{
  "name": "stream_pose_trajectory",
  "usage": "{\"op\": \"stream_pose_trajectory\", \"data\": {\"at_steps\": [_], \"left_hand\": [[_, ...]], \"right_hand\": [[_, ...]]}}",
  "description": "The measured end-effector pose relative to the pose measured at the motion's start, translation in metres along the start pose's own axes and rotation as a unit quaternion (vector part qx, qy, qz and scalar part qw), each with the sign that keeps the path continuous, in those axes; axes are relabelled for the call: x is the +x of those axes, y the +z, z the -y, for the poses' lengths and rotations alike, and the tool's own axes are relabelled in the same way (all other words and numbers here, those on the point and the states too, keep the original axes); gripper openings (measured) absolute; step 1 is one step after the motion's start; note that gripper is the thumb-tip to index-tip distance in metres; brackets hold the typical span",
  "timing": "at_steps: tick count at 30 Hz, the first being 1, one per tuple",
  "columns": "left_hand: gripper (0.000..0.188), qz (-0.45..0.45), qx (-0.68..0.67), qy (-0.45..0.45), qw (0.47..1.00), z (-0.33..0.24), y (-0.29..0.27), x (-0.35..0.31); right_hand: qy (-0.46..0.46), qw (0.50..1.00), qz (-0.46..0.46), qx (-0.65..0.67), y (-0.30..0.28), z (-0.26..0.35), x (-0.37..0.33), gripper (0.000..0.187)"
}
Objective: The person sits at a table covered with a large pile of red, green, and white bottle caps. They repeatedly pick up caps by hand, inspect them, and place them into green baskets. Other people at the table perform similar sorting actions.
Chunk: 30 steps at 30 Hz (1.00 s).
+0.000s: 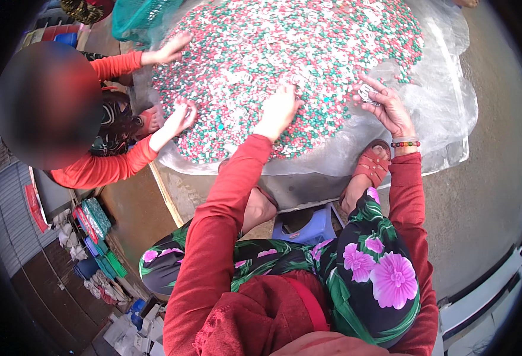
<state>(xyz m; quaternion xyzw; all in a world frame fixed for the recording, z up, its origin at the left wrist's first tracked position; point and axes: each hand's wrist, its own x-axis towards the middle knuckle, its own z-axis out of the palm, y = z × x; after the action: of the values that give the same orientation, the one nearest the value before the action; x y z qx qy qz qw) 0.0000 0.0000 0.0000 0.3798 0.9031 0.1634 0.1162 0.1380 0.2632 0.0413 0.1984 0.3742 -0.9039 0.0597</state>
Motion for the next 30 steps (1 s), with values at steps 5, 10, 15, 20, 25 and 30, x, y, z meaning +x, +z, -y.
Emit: {"op": "stream_pose_trajectory", "data": {"at_steps": [5, 10, 15, 20, 25, 30], "left_hand": [[0.027, 0.012, 0.062, 0.035, 0.997, -0.002, 0.008, -0.004], [0.027, 0.036, -0.399, -0.135, 0.906, 0.011, -0.030, 0.011], [0.022, 0.069, -0.251, -0.124, 0.957, 0.028, -0.050, 0.009], [0.011, 0.046, -0.726, -0.138, 0.672, 0.030, -0.084, -0.007], [0.008, 0.050, -0.820, -0.115, 0.559, 0.033, -0.091, -0.019], [0.015, 0.072, -0.336, 0.016, 0.939, 0.038, -0.031, -0.027]], "right_hand": [[-0.021, 0.989, -0.141, -0.044, -0.001, -0.008, -0.004, 0.038], [-0.086, 0.983, -0.159, 0.036, -0.038, 0.004, -0.023, 0.030], [-0.044, 0.833, -0.171, -0.524, -0.103, 0.006, 0.004, 0.027], [-0.056, 0.491, -0.234, -0.838, -0.087, -0.021, 0.025, 0.017], [-0.082, 0.605, -0.243, -0.754, -0.088, -0.015, 0.047, 0.022], [-0.176, 0.679, -0.264, -0.662, -0.083, -0.016, 0.026, 0.036]]}}
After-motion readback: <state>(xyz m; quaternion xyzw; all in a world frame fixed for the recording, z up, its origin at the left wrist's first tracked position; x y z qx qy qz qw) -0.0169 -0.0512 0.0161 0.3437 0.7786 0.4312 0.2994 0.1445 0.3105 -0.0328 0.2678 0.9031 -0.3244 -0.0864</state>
